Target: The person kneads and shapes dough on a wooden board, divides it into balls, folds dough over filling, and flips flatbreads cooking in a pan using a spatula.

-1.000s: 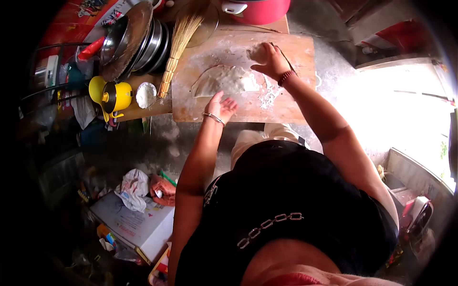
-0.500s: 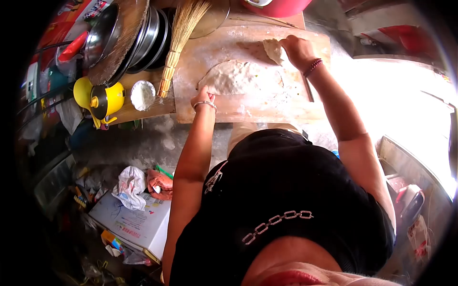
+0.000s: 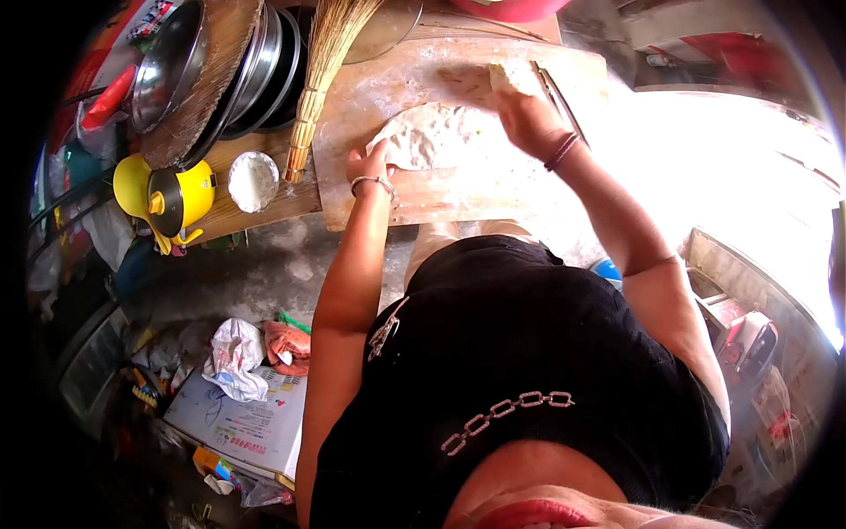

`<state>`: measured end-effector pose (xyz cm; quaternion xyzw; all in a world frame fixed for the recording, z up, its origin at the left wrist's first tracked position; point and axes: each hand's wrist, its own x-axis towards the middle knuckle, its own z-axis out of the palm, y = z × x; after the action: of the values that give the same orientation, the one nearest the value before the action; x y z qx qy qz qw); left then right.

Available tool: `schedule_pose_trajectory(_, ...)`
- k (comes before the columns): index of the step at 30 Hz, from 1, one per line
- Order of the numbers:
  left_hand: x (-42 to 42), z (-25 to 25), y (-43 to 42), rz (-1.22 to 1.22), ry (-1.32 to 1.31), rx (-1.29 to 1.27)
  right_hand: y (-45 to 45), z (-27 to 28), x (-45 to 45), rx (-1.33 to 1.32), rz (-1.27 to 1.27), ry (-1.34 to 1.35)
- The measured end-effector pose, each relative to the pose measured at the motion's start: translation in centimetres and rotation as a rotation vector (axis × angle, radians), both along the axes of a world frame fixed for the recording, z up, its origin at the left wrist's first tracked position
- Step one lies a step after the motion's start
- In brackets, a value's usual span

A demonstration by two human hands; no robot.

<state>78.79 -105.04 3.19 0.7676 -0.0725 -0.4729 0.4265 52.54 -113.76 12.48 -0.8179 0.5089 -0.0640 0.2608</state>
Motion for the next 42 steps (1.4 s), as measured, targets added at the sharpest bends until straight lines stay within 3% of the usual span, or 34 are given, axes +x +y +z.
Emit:
schedule_pose_trajectory(1, 0.2, 0.4, -0.3, -0.089, -0.054, 0.009, 1.0, -2.4, 0.2, 0.069, 0.026, -0.01)
schedule_pose_trajectory(3, -0.1, 0.8, -0.9, -0.146, -0.074, 0.047, 2.5, -7.2, 0.9, -0.164, 0.009, -0.226)
schedule_pose_trajectory(6, 0.8, 1.8, -1.6, -0.35, 0.051, 0.201, 1.6, -8.1, 3.0, -0.196, -0.084, -0.007)
schedule_pose_trajectory(9, 1.0, 1.6, -1.2, -0.459, 0.004, 0.09, 0.2, -9.3, 4.4, -0.007, -0.221, 0.063)
schedule_pose_trajectory(10, 0.8, 1.7, -0.8, -0.46, -0.054, 0.082, -0.4, -9.9, 4.5, 0.032, -0.157, 0.119)
schedule_pose_trajectory(11, 1.6, -1.5, 0.0, -0.52, -0.158, 0.009, -0.4, -9.5, 4.6, 0.018, -0.109, 0.129)
schedule_pose_trajectory(14, 2.1, -1.3, 1.8, -0.6, -0.408, -0.202, -0.2, -7.6, 4.8, -0.105, 0.027, 0.123)
schedule_pose_trajectory(17, 2.8, 0.8, 3.2, -0.698, -0.391, -0.049, -1.0, -6.5, 6.0, 0.181, 0.013, 0.172)
schedule_pose_trajectory(21, 4.8, -2.2, 6.2, -0.486, -0.266, -0.071, -2.2, -5.2, 9.3, 0.183, 0.173, 0.154)
schedule_pose_trajectory(25, 7.2, -1.1, 9.1, -0.287, -0.231, 0.073, -4.2, -4.9, 17.1, -0.153, 0.435, 0.084)
schedule_pose_trajectory(27, 8.3, -0.8, 10.3, -0.127, -0.247, 0.005, -4.0, -3.8, 21.3, -0.047, 0.41, -0.077)
schedule_pose_trajectory(29, 10.0, -0.9, 11.0, -0.099, -0.044, 0.066, -3.9, -4.3, 24.3, -0.107, 0.411, 0.095)
schedule_pose_trajectory(32, 12.8, -2.5, 12.2, -0.428, -0.538, 0.237, -2.6, -4.0, 24.5, -0.096, 0.336, 0.035)
schedule_pose_trajectory(34, 14.3, 0.5, 11.8, -0.386, -0.755, 0.128, -1.9, -4.9, 22.1, -0.017, 0.282, -0.097)
schedule_pose_trajectory(36, 16.3, 3.3, 10.3, -0.369, -0.967, 0.05, -1.6, -6.5, 18.3, -0.146, 0.324, -0.153)
schedule_pose_trajectory(38, 18.9, 4.3, 8.6, -0.4, -1.191, -0.001, 0.1, -4.8, 15.4, -0.047, 0.223, -0.206)
schedule_pose_trajectory(39, 20.0, 3.8, 7.6, -0.34, -1.157, -0.065, 0.7, -4.9, 14.1, -0.062, 0.195, -0.268)
schedule_pose_trajectory(42, 23.5, 0.5, 4.5, -0.486, -1.234, -0.088, 3.4, -4.5, 11.3, 0.016, 0.072, -0.38)
